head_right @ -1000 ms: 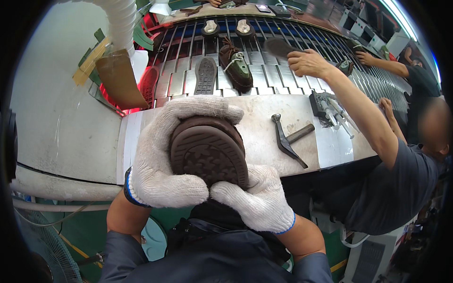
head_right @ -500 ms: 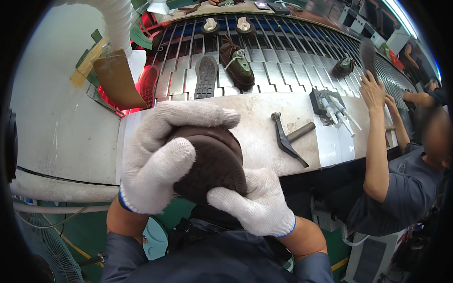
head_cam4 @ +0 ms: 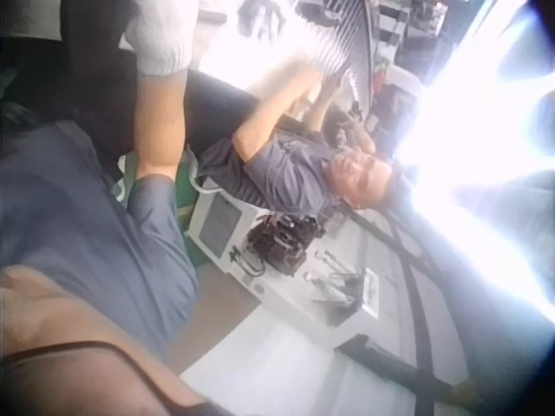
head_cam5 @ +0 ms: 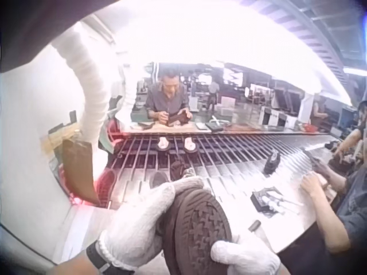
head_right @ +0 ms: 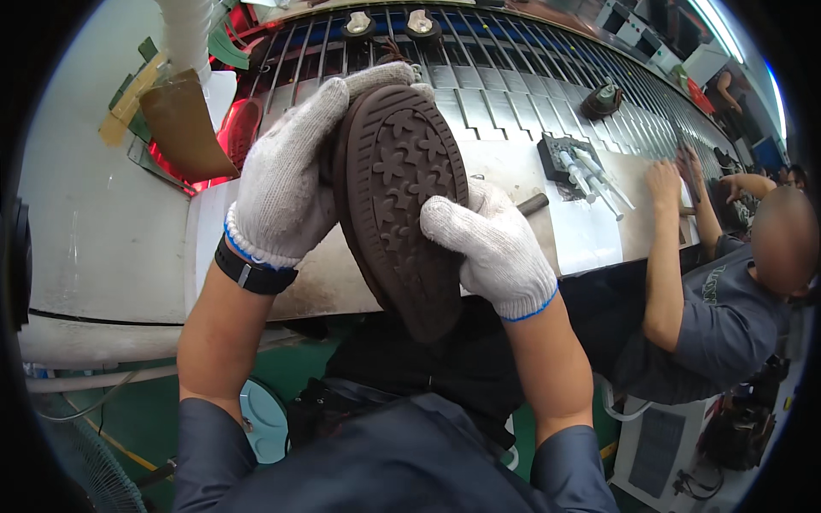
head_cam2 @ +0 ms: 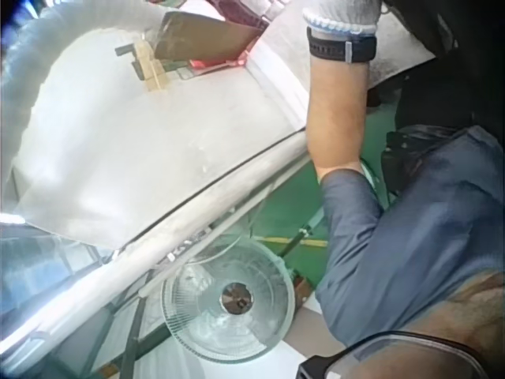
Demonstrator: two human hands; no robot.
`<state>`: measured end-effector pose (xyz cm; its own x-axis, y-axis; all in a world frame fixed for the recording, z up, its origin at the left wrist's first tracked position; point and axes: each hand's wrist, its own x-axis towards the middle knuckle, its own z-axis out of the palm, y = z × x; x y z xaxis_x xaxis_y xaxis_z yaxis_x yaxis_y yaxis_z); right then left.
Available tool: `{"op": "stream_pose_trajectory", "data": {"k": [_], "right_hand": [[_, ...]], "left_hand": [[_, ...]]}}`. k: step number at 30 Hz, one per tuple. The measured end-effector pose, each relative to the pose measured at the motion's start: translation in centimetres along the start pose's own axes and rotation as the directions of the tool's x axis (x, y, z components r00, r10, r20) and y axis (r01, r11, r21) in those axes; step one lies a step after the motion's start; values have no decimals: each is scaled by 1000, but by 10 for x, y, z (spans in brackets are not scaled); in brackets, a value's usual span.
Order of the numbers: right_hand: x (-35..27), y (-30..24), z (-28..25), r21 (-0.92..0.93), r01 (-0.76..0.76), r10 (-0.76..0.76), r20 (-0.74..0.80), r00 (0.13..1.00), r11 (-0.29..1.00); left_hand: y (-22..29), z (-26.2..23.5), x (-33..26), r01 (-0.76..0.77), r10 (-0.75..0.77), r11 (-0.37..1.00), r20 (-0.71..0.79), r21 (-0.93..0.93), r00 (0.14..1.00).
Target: The person holds a shoe and uses a hammer to tap the edges of the sole and upper, rotating the object to process the entire circumference. They then place the finished shoe onto a moving conveyor belt and pick up another shoe to repeat the hammering process.
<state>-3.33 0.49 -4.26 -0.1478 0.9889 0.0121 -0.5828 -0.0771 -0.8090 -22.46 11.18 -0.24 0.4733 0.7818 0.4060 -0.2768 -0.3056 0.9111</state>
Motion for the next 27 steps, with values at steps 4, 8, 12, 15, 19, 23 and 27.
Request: {"op": "stream_pose_trajectory", "data": {"k": [4,8,12,15,19,23,27], "right_hand": [[2,3,2,14,59,-59,2,998,998],[2,2,2,-5,123,-123,-1,992,992],[4,8,-3,-24,129,-130,-13,991,991],[5,6,-7,-84,124,-126,-25,992,989],[8,4,-9,-25,109,-110,-25,994,994],[7,7,-14,-48,130,-131,-19,991,990],[7,8,-12,-57,148,-149,-24,988,987]], "left_hand": [[-5,1,2,-18,18,995,5,-95,1000],[3,1,2,156,-136,943,87,-294,987],[6,8,0,173,-163,940,61,-295,985],[3,14,3,79,-91,946,-23,-314,996],[-12,8,7,-153,149,984,-42,-95,988],[-20,3,8,-279,279,960,6,17,960],[-15,-12,9,-499,501,449,253,741,827]]}}
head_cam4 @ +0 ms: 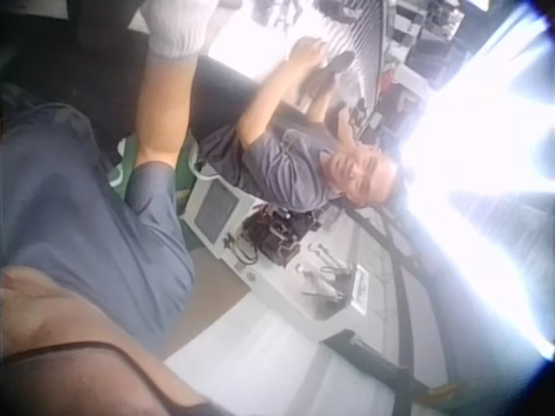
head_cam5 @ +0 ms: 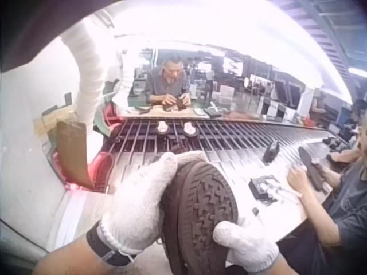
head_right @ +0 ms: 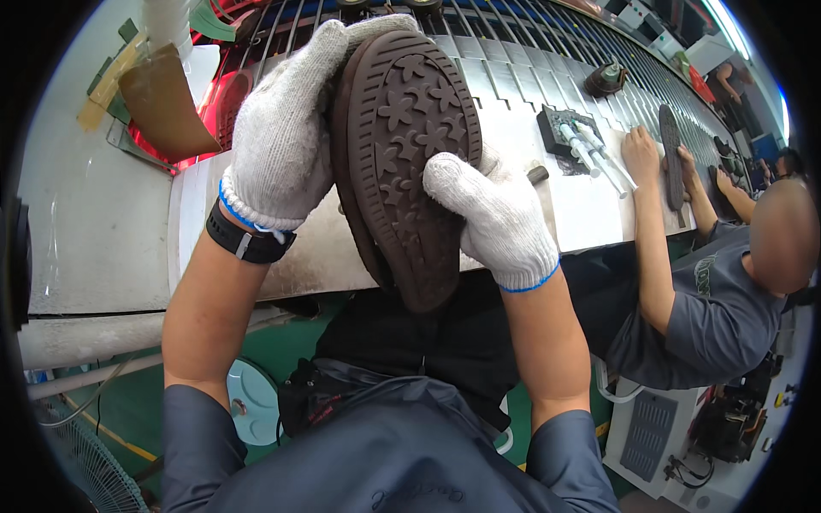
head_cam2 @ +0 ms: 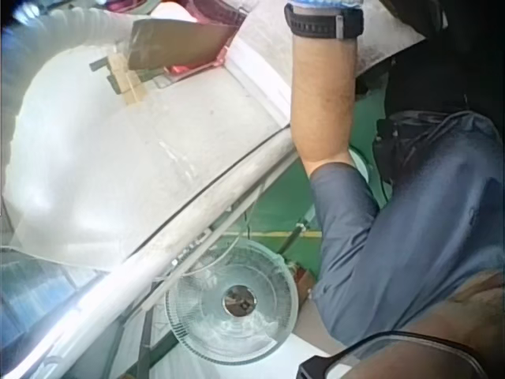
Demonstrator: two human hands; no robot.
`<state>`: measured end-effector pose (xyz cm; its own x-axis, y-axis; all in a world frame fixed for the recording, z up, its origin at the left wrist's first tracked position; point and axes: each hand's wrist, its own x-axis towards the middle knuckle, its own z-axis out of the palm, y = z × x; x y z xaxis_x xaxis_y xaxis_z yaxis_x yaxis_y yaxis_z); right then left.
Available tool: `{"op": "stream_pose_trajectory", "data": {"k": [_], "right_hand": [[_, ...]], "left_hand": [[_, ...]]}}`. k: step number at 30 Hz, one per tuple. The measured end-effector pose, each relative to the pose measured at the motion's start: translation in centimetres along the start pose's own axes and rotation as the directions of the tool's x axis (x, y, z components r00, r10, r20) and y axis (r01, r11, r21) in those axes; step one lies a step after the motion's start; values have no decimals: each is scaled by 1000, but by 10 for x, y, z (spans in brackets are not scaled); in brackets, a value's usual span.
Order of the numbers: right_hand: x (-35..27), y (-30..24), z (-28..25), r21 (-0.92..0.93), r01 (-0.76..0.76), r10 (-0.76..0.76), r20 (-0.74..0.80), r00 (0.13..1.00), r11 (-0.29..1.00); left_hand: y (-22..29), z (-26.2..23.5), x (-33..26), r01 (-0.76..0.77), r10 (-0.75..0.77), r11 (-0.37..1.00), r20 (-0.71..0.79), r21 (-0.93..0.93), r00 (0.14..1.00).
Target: The person holds a shoe and uses a hammer to tap the edges of the sole and upper, rotating the object to process the entire circumference. They then place the finished shoe onto a moving conveyor belt and pick up another shoe to repeat the hammering process.
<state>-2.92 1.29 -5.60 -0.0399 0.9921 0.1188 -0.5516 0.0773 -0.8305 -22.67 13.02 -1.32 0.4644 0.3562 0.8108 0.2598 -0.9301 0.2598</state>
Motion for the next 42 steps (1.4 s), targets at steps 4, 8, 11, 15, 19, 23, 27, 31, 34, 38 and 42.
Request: {"op": "stream_pose_trajectory", "data": {"k": [4,8,11,15,19,23,27,31,34,38,42], "right_hand": [[-1,1,-4,6,8,-8,20,1000,1000],[3,4,1,-16,74,-73,49,996,997],[4,2,-4,-92,57,-54,35,998,994],[-1,-5,0,-108,18,-16,16,1000,994],[-15,-12,30,-249,6,-6,-3,1000,969],[-35,-7,41,-452,28,-19,25,1000,892],[-48,-16,62,-840,164,-131,111,985,518],[-46,-8,78,-804,260,-144,217,966,535],[-44,-5,83,-783,269,-114,249,962,561],[-42,-3,87,-796,275,-98,265,959,539],[-41,-7,94,-783,209,-22,242,970,586]], "left_hand": [[17,-23,13,145,-105,951,154,-275,983],[27,-10,14,571,-458,238,427,-786,780],[32,0,17,537,-553,-28,461,-843,694],[59,3,18,596,-663,253,312,-762,681],[38,-14,-5,477,-441,291,326,-830,836],[55,-45,-21,512,-515,219,347,-831,783],[72,-71,-37,535,-544,360,294,-765,786],[85,-93,-45,639,-597,562,277,-526,753],[90,-97,-56,637,-642,561,208,-529,738],[93,-100,-59,627,-648,613,147,-481,747],[101,-98,-58,633,-691,614,67,-472,720]]}}
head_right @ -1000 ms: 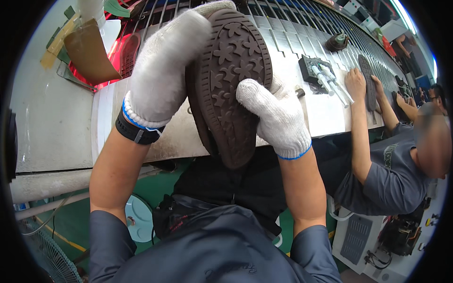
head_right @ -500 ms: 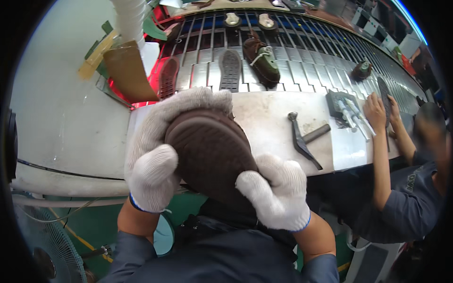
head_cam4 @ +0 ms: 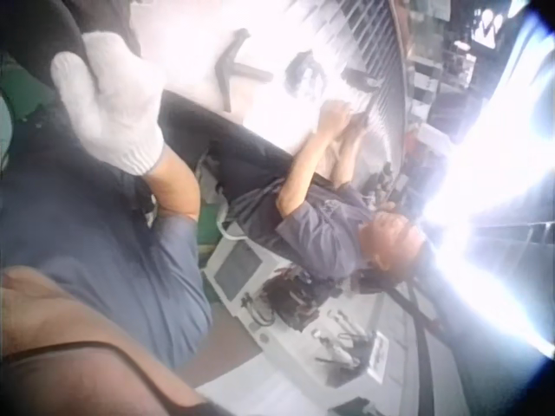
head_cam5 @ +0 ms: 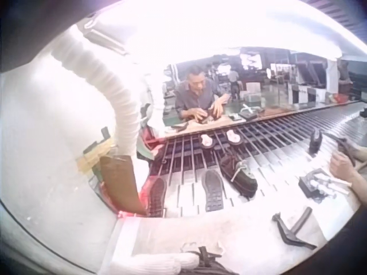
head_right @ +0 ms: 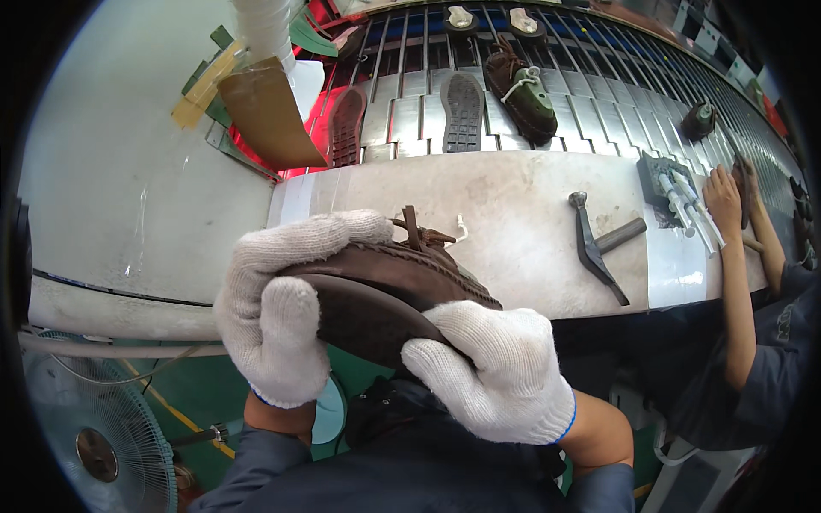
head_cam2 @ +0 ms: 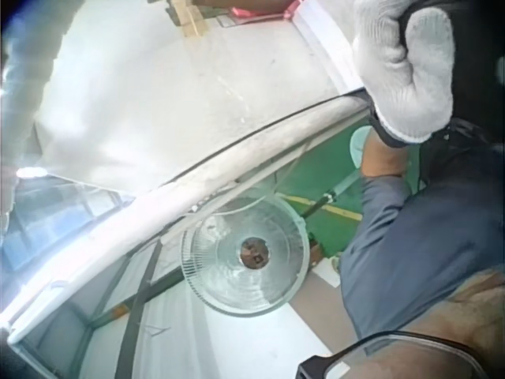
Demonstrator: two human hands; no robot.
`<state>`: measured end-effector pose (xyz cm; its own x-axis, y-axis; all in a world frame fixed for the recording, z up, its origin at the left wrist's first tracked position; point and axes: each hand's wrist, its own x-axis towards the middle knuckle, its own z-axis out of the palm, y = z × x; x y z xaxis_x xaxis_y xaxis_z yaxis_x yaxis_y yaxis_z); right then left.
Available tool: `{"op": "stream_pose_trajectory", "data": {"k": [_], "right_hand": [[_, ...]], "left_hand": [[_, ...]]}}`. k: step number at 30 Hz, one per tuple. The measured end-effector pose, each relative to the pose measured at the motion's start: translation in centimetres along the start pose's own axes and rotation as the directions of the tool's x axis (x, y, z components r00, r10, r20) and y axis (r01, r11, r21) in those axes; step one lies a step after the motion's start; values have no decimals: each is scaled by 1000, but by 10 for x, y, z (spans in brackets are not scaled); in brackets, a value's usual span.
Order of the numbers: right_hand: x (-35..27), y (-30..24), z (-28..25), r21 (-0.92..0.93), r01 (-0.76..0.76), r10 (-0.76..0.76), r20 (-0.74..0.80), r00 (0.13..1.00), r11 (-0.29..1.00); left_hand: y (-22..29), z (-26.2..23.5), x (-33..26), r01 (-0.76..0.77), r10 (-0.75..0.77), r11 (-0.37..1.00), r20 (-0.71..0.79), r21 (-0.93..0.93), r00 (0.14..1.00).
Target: The person holds a shoe and uses a hammer to tap the edges of the sole and upper, rotating the object to process the entire circumference. They then place the finished shoe onto a moving conveyor belt and pick up another shoe to repeat the hammering process.
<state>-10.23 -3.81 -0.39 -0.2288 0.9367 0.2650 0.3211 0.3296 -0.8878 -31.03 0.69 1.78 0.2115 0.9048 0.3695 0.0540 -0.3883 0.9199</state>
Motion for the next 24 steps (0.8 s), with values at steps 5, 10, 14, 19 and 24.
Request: {"op": "stream_pose_trajectory", "data": {"k": [5,10,14,19,24], "right_hand": [[3,-4,4,72,-59,57,18,998,996],[9,1,10,55,10,-11,32,999,998],[10,11,15,104,-26,25,10,1000,994],[16,12,20,77,-4,5,-9,1000,997],[20,12,26,35,20,-18,-44,999,999]], "left_hand": [[-6,-4,1,-59,59,998,-34,7,998],[-5,-8,-1,-48,52,998,-112,35,992],[-15,-22,0,-25,17,998,-141,-53,990],[-19,-27,-2,-55,71,992,-139,116,988],[-25,-35,-3,-77,95,988,-132,137,987]]}}
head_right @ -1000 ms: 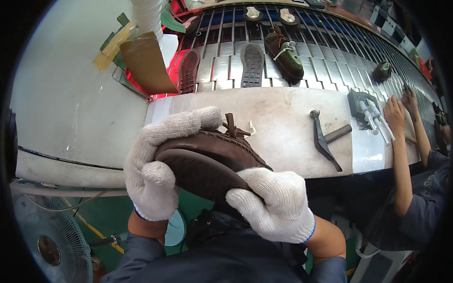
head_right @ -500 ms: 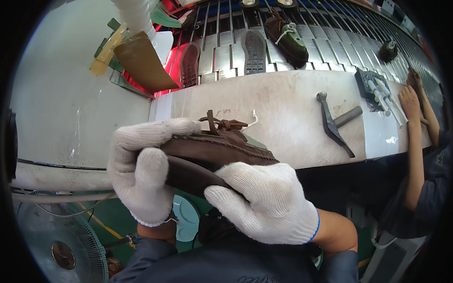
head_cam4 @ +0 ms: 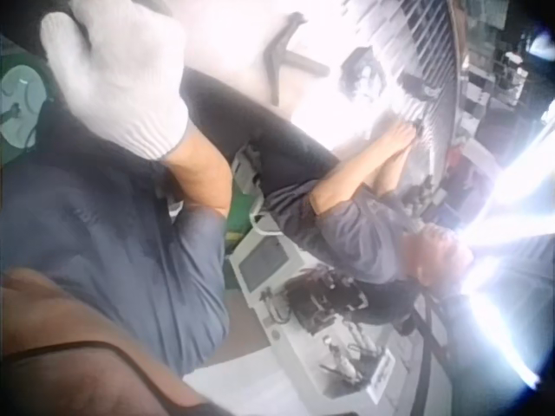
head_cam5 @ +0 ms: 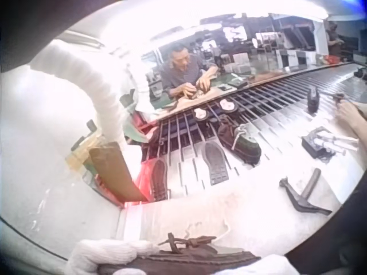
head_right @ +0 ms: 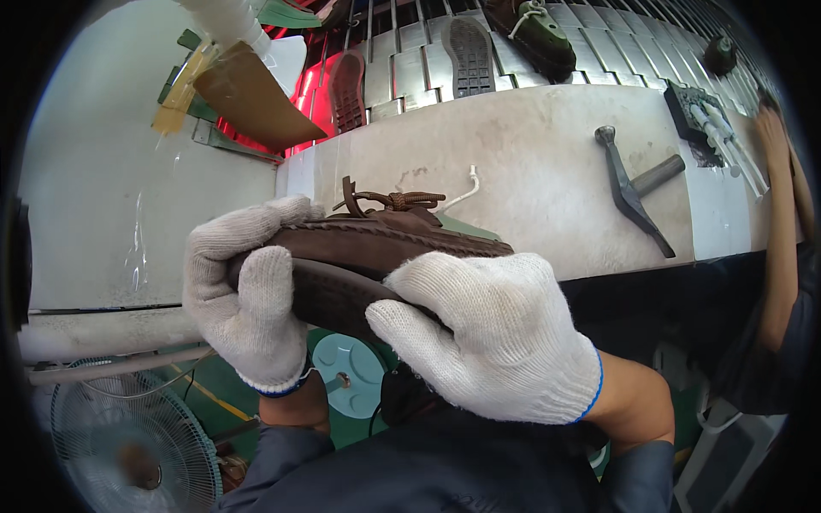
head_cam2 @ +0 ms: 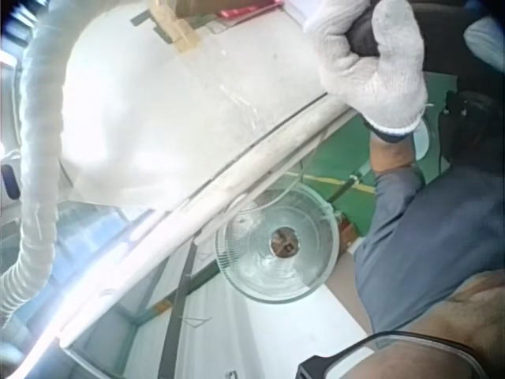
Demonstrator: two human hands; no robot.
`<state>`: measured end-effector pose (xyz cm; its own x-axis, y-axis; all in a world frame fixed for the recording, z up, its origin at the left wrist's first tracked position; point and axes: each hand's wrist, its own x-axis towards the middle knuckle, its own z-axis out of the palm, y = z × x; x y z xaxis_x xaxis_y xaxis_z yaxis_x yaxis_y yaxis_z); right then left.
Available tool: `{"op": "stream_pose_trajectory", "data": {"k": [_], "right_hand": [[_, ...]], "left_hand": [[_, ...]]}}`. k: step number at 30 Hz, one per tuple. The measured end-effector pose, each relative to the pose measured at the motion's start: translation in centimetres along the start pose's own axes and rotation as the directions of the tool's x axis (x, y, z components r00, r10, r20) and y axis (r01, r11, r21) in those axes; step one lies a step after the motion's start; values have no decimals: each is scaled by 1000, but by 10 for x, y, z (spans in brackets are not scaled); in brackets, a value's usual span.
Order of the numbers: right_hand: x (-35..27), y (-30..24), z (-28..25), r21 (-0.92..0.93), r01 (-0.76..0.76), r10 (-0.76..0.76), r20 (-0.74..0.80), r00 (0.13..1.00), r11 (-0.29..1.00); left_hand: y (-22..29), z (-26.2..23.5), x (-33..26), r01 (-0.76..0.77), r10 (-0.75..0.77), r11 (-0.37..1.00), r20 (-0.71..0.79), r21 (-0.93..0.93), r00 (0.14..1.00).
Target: The person holds a shoe and uses a hammer to tap the edges of the sole and upper, rotating the object to process the entire circumference. They then place the finished shoe onto a moving conveyor belt and pick up another shoe to repeat the hammering process.
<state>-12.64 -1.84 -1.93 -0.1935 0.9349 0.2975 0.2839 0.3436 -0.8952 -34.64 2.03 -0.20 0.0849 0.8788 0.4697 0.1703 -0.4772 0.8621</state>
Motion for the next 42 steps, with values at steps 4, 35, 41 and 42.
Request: {"op": "stream_pose_trajectory", "data": {"k": [4,35,41,42], "right_hand": [[2,1,2,-2,17,-17,-11,1000,1000],[-2,34,-46,-653,155,83,319,944,741],[-13,32,-51,-675,101,65,215,974,731],[-13,32,-52,-665,93,81,226,971,741]], "left_hand": [[2,-4,0,-37,37,997,10,73,999],[-72,32,-70,-64,19,960,164,272,986],[-63,30,-43,183,-191,982,291,57,937],[-63,29,-40,205,-212,977,315,54,925]]}}
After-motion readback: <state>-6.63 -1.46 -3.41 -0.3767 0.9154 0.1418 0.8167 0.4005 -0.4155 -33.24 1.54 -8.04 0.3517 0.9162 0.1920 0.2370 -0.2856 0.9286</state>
